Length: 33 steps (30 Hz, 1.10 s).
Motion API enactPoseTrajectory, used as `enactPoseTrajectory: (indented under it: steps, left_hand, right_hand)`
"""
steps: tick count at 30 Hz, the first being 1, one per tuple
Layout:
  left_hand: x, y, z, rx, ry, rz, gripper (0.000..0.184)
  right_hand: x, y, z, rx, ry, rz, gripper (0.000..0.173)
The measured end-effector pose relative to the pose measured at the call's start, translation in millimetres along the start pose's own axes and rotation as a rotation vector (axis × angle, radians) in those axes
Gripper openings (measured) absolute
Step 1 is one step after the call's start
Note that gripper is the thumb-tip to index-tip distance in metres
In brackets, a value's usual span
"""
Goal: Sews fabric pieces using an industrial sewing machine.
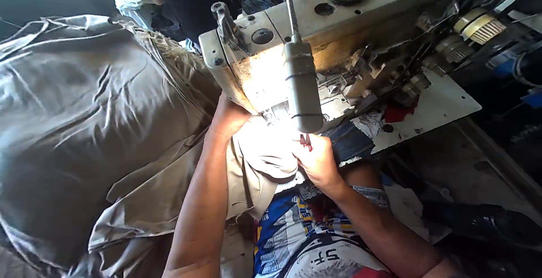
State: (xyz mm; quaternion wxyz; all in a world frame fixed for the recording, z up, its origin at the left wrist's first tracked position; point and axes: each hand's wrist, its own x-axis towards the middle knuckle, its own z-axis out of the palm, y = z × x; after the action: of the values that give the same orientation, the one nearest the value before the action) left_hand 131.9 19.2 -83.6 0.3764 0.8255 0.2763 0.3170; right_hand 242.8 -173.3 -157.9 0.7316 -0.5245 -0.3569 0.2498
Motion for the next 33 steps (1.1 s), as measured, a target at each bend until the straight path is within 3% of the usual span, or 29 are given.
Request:
enactPoseTrajectory:
  steps: [4, 7, 9, 12, 15, 18, 21, 26, 28, 31, 33]
  left_hand:
    - [-12, -4, 0, 0.393, 0.085, 0.06, 0.039]
    - [-56, 15, 5, 0.506, 0.305, 0.219, 0.023]
    - [-99, 24, 15, 0.431, 0.218, 0.287, 0.02]
    - [-155, 25, 26, 0.604, -0.143, 0.236, 0.048]
    - [-184, 37, 6, 0.724, -0.109, 0.237, 0.038]
    - [-194, 66, -18, 0.716, -0.055, 0.245, 0.03]
    - [-191, 81, -18, 0.596, -0.085, 0.328, 0.02]
    - [-180, 75, 5, 0.348, -0.063, 0.492, 0.013]
    - [-176, 61, 20, 0.317, 0.053, 0.51, 0.015]
    - [-166, 19, 39, 0.589, 0.168, 0.472, 0.048]
    - [-158, -16, 41, 0.746, 0.171, 0.478, 0.041]
  right_hand:
    - [-1, -1, 0, -0.016, -0.017, -0.014, 0.005]
    - [1, -4, -3, -0.037, -0.067, 0.004, 0.005]
    - [4, -6, -6, -0.021, -0.102, 0.027, 0.004]
    - [10, -12, -9, 0.024, -0.188, 0.062, 0.007]
    - [18, -17, -13, -0.159, -0.332, -0.023, 0.013]
    - [26, -23, -15, -0.567, -0.406, -0.369, 0.026]
    - [40, -25, -15, -0.65, -0.52, -0.595, 0.028]
    - [41, -20, -32, -0.329, -0.812, -0.414, 0.016]
    - [31, -20, -40, -0.281, -0.766, -0.382, 0.015]
    - [11, -14, -45, -0.286, -0.591, -0.363, 0.012]
    - [-2, -6, -45, -0.235, -0.478, -0.343, 0.01]
